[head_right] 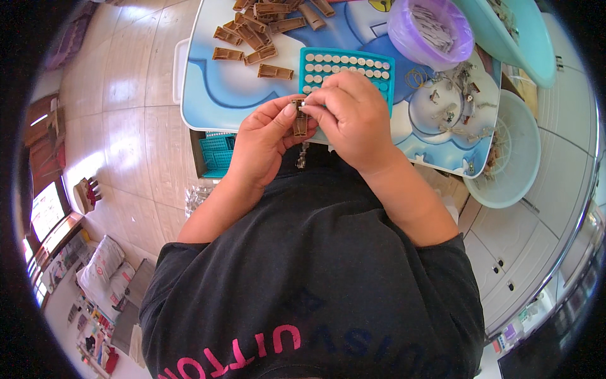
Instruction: The person assembles small plastic parts by hand, then places the assembled components into a blue organizing tray.
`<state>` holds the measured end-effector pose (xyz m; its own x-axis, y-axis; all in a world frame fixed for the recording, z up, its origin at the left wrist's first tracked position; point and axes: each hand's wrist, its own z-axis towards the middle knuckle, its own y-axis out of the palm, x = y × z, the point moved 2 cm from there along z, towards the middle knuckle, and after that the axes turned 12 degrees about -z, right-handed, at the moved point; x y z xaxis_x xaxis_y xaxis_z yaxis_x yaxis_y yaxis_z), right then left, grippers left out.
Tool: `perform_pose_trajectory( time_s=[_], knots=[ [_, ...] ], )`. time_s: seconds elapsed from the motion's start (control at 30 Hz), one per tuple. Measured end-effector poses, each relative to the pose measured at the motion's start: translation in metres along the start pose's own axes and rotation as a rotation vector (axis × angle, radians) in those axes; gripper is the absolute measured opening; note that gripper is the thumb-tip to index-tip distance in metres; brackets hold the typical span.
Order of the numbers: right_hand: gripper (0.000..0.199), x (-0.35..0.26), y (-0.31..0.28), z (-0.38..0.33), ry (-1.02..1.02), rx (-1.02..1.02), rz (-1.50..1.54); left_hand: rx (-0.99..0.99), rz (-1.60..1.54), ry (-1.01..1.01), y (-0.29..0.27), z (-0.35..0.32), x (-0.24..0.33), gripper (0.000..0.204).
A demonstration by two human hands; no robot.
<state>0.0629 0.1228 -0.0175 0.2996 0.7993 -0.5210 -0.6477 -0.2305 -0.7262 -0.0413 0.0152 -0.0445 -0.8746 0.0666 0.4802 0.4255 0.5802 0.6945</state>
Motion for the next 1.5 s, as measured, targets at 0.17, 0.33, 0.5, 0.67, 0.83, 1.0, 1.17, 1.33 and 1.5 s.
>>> perform_pose_trajectory(
  time_s=[0.17,0.33,0.5,0.67,0.83,1.0,1.17,1.33,1.5],
  knots=[
    [0.013,-0.002,0.003,-0.004,-0.025,-0.002,0.006,-0.004,0.008,0.002,-0.002,0.0,-0.001,0.028],
    [0.011,0.005,0.0,0.0,-0.017,0.011,0.026,0.009,0.015,-0.001,0.0,-0.002,0.0,0.027],
    [0.012,0.011,0.004,0.006,-0.079,-0.009,-0.229,0.016,0.025,-0.011,0.0,-0.002,0.001,0.027],
    [0.014,0.011,0.003,0.005,-0.128,-0.035,-0.263,0.01,0.024,-0.008,0.001,-0.001,0.001,0.028],
    [0.015,0.003,-0.002,0.004,0.006,-0.007,0.001,0.008,0.019,-0.007,-0.001,-0.001,0.0,0.028],
    [0.013,0.0,0.002,0.001,-0.017,-0.032,0.009,0.012,0.03,-0.003,0.0,-0.002,0.0,0.029],
    [0.013,-0.003,0.007,-0.002,-0.004,-0.041,0.036,0.021,0.039,0.014,0.0,-0.003,-0.001,0.029],
    [0.012,-0.005,0.012,-0.005,-0.006,-0.023,0.004,0.025,0.043,0.027,-0.002,-0.001,-0.005,0.028],
    [0.011,-0.008,0.016,-0.01,-0.035,0.021,-0.025,0.043,0.016,0.05,0.0,-0.002,-0.005,0.025]
  ],
)
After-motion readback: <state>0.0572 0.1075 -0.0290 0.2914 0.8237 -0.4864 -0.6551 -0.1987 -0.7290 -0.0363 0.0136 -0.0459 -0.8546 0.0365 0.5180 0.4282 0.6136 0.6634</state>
